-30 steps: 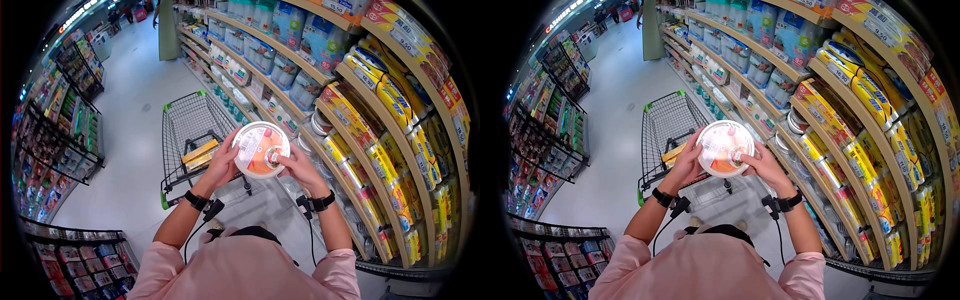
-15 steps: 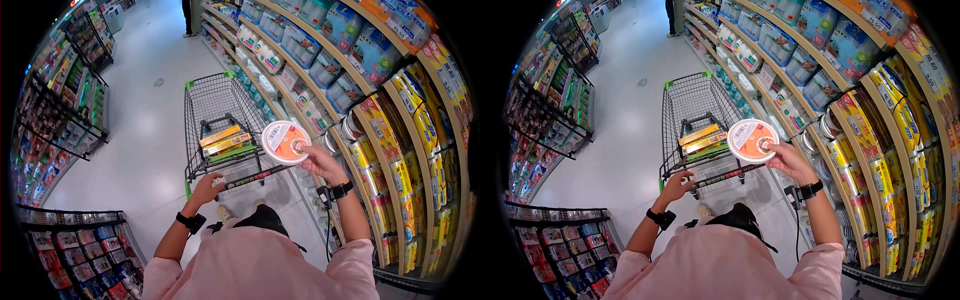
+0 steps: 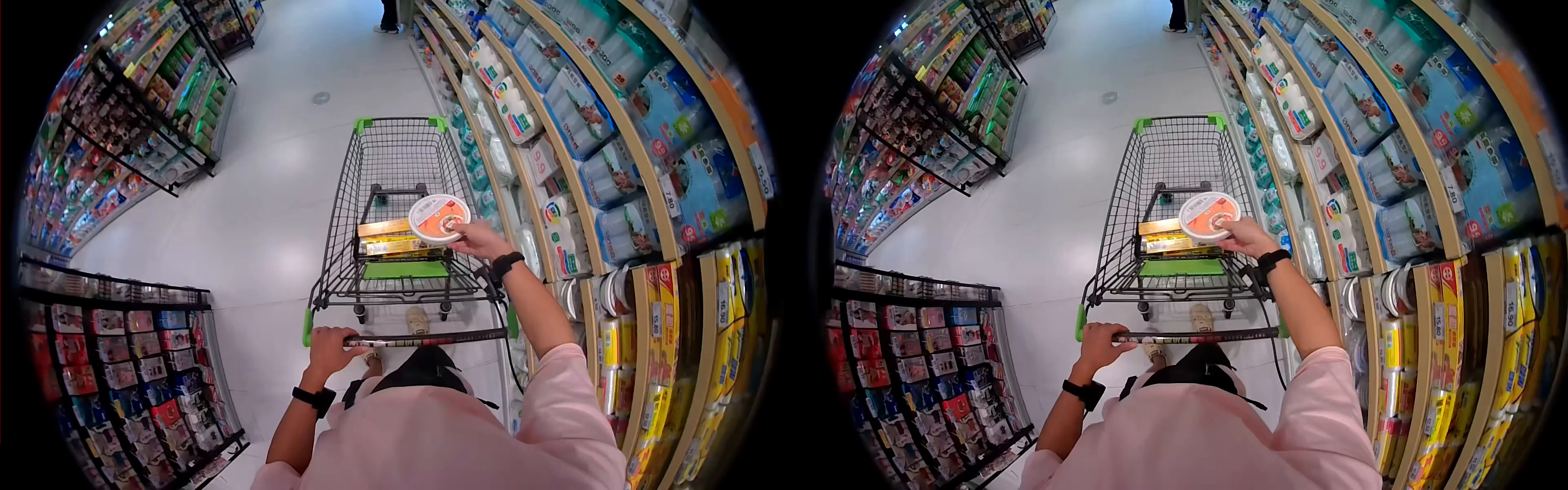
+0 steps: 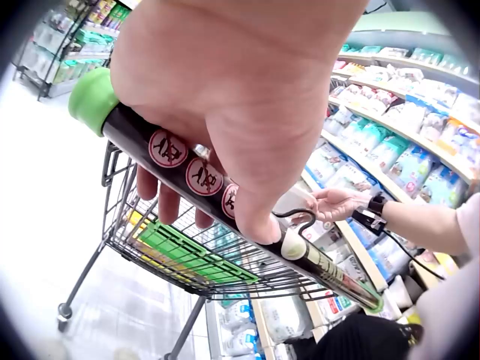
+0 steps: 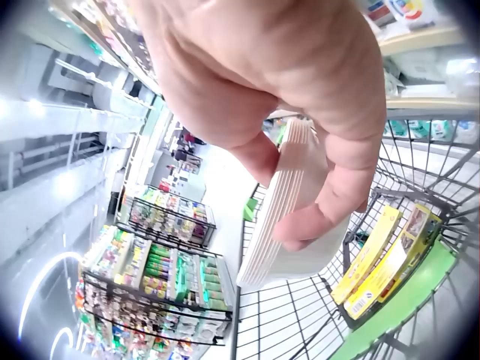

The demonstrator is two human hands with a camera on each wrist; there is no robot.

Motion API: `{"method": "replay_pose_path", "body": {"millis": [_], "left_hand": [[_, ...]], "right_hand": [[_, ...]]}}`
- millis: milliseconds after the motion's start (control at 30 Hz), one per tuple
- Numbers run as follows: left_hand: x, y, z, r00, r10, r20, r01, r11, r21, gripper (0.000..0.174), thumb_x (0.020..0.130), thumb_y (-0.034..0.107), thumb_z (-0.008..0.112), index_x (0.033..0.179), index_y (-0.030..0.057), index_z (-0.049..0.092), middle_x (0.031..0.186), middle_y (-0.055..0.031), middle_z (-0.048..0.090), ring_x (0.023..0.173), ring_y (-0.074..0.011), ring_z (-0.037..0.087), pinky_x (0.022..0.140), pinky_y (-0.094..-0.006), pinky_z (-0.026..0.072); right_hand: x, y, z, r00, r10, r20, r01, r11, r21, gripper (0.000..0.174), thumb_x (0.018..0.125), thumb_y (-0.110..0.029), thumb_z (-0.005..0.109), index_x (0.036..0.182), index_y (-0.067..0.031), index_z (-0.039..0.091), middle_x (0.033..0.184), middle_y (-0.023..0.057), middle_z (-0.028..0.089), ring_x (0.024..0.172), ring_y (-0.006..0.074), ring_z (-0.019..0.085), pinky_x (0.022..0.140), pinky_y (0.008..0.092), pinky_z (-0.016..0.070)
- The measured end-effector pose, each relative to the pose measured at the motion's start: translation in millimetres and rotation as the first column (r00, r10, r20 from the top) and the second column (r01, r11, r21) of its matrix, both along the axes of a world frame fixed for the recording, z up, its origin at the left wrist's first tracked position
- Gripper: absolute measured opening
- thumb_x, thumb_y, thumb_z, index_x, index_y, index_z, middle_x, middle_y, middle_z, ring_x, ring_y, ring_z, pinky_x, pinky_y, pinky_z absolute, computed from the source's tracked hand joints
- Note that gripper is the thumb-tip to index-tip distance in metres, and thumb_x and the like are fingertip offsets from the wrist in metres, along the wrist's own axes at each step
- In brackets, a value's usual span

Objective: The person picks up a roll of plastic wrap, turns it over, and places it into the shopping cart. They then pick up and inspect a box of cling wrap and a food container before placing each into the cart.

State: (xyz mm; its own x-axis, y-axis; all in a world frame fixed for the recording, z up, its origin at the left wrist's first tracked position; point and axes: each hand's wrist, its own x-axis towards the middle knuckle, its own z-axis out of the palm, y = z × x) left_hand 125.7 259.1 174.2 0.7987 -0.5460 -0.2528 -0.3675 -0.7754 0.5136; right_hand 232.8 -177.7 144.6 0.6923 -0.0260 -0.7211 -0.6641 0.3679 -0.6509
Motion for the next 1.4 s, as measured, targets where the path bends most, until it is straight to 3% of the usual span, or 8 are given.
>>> {"method": "replay_pose_path", "body": {"millis": [100, 400, 667, 800, 933, 1167, 1333, 1400], "left_hand": [[-1.9, -12.0, 7.8, 0.996, 0.076, -0.056, -0.073, 0.996, 0.054, 0.044, 0.069, 0.05, 0.081, 0.096, 0.0149, 0.075, 0.082, -0.0036, 0.072, 0.085, -0.0274, 0.062, 0.089, -0.0402, 0.0369], [-2.1, -30.5, 19.5, 0.952, 0.269, -0.148, -0.256, 0.961, 0.102, 0.053, 0.056, 0.042, 0.089, 0.1, 0.0154, 0.073, 0.094, -0.0015, 0.071, 0.093, -0.0242, 0.06, 0.094, -0.0382, 0.0346], [-1.6, -37.8, 20.1, 0.94, 0.304, -0.154, -0.293, 0.952, 0.091, 0.053, 0.051, 0.037, 0.092, 0.096, 0.0154, 0.073, 0.09, -0.0005, 0.071, 0.09, -0.0231, 0.059, 0.093, -0.0378, 0.0344], [-11.3, -36.8, 20.2, 0.926, 0.335, -0.177, -0.322, 0.942, 0.096, 0.049, 0.054, 0.041, 0.09, 0.093, 0.0154, 0.074, 0.087, 0.0001, 0.07, 0.09, -0.0222, 0.058, 0.093, -0.0382, 0.0338], [-11.8, -36.3, 17.3, 0.959, 0.269, -0.084, -0.262, 0.961, 0.085, 0.046, 0.058, 0.047, 0.086, 0.089, 0.0149, 0.075, 0.084, 0.0003, 0.07, 0.09, -0.0219, 0.057, 0.093, -0.0389, 0.0334], [-31.6, -31.2, 10.0, 0.966, 0.258, 0.016, -0.259, 0.964, 0.062, 0.048, 0.062, 0.055, 0.081, 0.089, 0.0151, 0.076, 0.079, 0.0005, 0.067, 0.086, -0.0222, 0.056, 0.093, -0.0387, 0.0336], [-39.2, -26.7, 6.9, 0.969, 0.241, 0.058, -0.244, 0.968, 0.052, 0.048, 0.066, 0.058, 0.078, 0.085, 0.0137, 0.074, 0.078, -0.003, 0.066, 0.086, -0.0249, 0.056, 0.088, -0.0386, 0.0356], [-40.7, -24.3, 3.7, 0.968, 0.226, 0.106, -0.232, 0.972, 0.046, 0.049, 0.066, 0.059, 0.077, 0.084, 0.0134, 0.074, 0.077, -0.0033, 0.066, 0.085, -0.025, 0.056, 0.087, -0.0385, 0.0359]], "right_hand": [[45.1, -7.5, -74.6, 0.99, 0.069, -0.127, -0.073, 0.997, -0.024, 0.032, 0.096, -0.013, 0.058, 0.123, 0.0012, 0.052, 0.099, 0.0176, 0.067, 0.071, 0.022, 0.071, 0.053, 0.0255, 0.0596], [95.6, 8.9, -224.1, 0.937, 0.044, -0.347, -0.069, 0.996, -0.062, 0.029, 0.091, -0.006, 0.062, 0.12, -0.0097, 0.058, 0.106, 0.0118, 0.067, 0.089, 0.026, 0.07, 0.068, 0.0407, 0.0615], [135.7, 47.2, -256.3, 0.997, -0.029, -0.072, 0.035, 0.995, 0.089, 0.036, 0.094, -0.014, 0.06, 0.128, -0.0092, 0.051, 0.119, 0.0082, 0.058, 0.104, 0.0275, 0.064, 0.078, 0.0398, 0.0599], [144.1, 59.8, -241.8, 0.97, 0.058, -0.236, -0.042, 0.997, 0.07, 0.041, 0.094, -0.016, 0.06, 0.129, -0.0013, 0.047, 0.12, 0.0149, 0.055, 0.095, 0.0315, 0.066, 0.073, 0.0379, 0.0609], [140.6, 61.2, -227.7, 0.916, 0.377, -0.136, -0.397, 0.902, -0.172, 0.034, 0.09, -0.019, 0.064, 0.118, 0.0002, 0.057, 0.108, 0.0145, 0.063, 0.077, 0.0251, 0.07, 0.061, 0.0303, 0.0595], [125.9, 44.3, -106.2, 0.8, 0.592, 0.1, -0.545, 0.786, -0.292, 0.031, 0.091, -0.021, 0.061, 0.113, 0.0008, 0.063, 0.097, 0.0121, 0.067, 0.073, 0.0167, 0.068, 0.06, 0.0255, 0.0546], [56.1, 22.6, -5.5, 0.395, 0.902, 0.177, -0.509, 0.375, -0.775, 0.04, 0.088, -0.026, 0.067, 0.118, -0.0001, 0.064, 0.097, 0.0145, 0.07, 0.08, 0.0218, 0.068, 0.071, 0.0327, 0.0548], [5.7, 22.1, 48.8, 0.397, 0.904, 0.162, -0.505, 0.362, -0.783, 0.044, 0.085, -0.028, 0.07, 0.118, 0.0002, 0.063, 0.1, 0.0151, 0.069, 0.08, 0.0252, 0.067, 0.075, 0.0357, 0.0543]]}}
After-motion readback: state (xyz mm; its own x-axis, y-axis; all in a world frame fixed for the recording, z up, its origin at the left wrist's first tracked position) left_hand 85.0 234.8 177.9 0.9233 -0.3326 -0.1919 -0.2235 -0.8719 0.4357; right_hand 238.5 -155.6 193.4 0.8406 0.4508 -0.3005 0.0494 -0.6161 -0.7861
